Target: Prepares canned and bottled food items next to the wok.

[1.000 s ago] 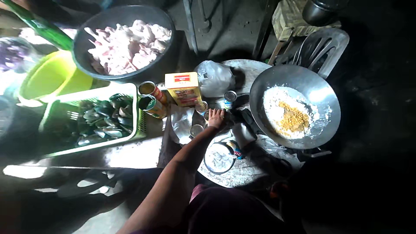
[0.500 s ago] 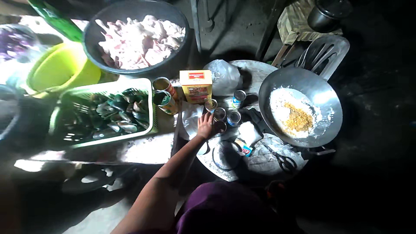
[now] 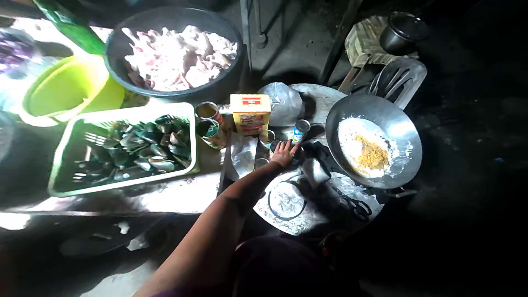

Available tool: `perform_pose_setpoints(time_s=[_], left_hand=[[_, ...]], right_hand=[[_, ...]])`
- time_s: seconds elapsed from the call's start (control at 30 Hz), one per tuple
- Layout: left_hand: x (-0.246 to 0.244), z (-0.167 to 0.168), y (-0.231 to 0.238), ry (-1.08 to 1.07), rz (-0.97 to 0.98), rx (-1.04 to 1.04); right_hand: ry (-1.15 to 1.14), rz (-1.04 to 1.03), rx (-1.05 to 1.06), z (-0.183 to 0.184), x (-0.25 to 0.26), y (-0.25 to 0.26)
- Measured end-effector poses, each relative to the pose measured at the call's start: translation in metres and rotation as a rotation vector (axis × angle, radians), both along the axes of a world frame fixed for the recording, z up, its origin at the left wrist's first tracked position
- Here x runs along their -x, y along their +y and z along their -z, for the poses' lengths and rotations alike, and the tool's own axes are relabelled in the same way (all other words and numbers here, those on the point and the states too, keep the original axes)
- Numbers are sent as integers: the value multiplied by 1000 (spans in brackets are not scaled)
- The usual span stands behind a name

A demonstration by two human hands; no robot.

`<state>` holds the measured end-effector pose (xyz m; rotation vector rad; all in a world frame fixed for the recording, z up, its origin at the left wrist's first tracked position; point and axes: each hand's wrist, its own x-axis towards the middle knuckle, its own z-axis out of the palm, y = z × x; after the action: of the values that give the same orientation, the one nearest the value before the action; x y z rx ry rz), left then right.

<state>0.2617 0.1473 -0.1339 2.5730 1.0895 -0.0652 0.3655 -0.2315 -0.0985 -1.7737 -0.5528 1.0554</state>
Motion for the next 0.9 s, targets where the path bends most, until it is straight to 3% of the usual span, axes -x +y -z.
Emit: perform_pose_setpoints(time_s=[0.13,0.2,0.27,0.33,0.4,0.43,0.47,0.5,0.53,0.6,0.73,0.9], left_hand=[[-26,7,10,98,32,95],[-33,9,12,108,9,82],[-29,3,12,91,26,70],[-16,-8,9,-30,28,70],[4,-29,8,-240,50,190],[16,-42,8,-378,61,299],[29,-55,5,-538,58,443],[43,-71,-2,-693,39,631],[57,-87,-10,-805,14,800],[85,-114,-29,-918,-22,978],[124,-141,-64,-1216,19,1190],[169,-161,-90,-1421,-27,1155]], right_hand=[[114,32,-219,11,-2,-26],[65,54,-198,12,-7,-36],[-2,72,54,-25,-8,-28],[51,141,465,-101,-4,10],[49,159,570,-132,-4,21],[27,82,542,-129,-10,15],[-80,44,373,-107,-15,1],[-300,137,-85,-45,-17,-18],[-241,149,-247,-25,-24,-21],[-112,119,-236,-43,-30,-11],[-228,37,-418,-54,-23,27],[-154,-120,-529,-61,-2,69]])
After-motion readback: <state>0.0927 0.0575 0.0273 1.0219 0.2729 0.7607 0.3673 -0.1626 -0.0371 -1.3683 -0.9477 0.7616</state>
